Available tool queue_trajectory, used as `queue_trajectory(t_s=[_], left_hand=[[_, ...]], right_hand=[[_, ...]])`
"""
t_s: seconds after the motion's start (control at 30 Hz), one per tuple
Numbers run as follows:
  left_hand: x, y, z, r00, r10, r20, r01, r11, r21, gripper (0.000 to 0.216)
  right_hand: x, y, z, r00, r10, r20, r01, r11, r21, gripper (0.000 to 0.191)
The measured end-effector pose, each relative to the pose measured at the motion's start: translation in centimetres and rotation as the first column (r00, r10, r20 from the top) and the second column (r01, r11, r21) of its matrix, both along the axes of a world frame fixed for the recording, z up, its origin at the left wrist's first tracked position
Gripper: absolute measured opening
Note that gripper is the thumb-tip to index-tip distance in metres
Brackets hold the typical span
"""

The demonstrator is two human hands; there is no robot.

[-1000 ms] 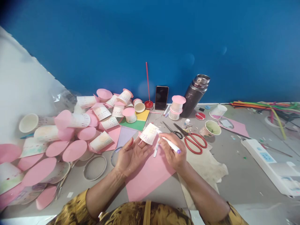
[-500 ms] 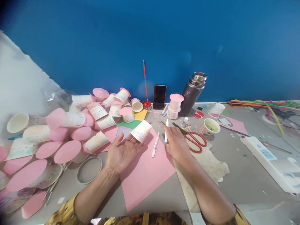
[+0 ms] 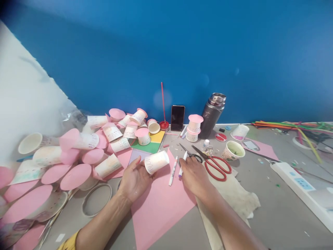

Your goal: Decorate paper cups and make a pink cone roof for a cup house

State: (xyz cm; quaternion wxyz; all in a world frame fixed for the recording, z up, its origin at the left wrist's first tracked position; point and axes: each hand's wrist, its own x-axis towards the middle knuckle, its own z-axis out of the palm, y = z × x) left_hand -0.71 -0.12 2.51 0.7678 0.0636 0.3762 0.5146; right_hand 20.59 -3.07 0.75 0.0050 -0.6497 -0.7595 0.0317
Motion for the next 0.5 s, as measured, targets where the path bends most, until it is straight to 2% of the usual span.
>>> queue_trajectory(t_s=[0.13, 0.33, 0.43, 0.5], left_hand=[[0.1, 0.2, -0.7, 0.998, -0.038, -0.047, 0.041, 0.997, 0.059, 0.021], [-0.1, 0.2, -2.1, 0.966, -0.084, -0.244, 0.138, 0.967, 0.214, 0.012], [-0.3, 0.0, -2.3, 0.933, -0.093, -0.347, 0.185, 0.952, 0.243, 0.013], [-0.4, -0.1, -2.1, 0.928, -0.099, -0.359, 0.201, 0.945, 0.258, 0.016]], right_hand=[[-0.2, 0.1, -0.2, 1.0, -0.005, -0.017, 0.006, 0.999, 0.046, 0.049], [0.0, 0.1, 0.0, 0.996, -0.029, -0.086, 0.04, 0.991, 0.125, 0.044], [0.0, 0.1, 0.0, 0.961, -0.03, -0.276, 0.092, 0.973, 0.213, 0.042], [-0.1, 0.1, -0.1, 0.881, -0.01, -0.474, 0.139, 0.961, 0.237, 0.036]])
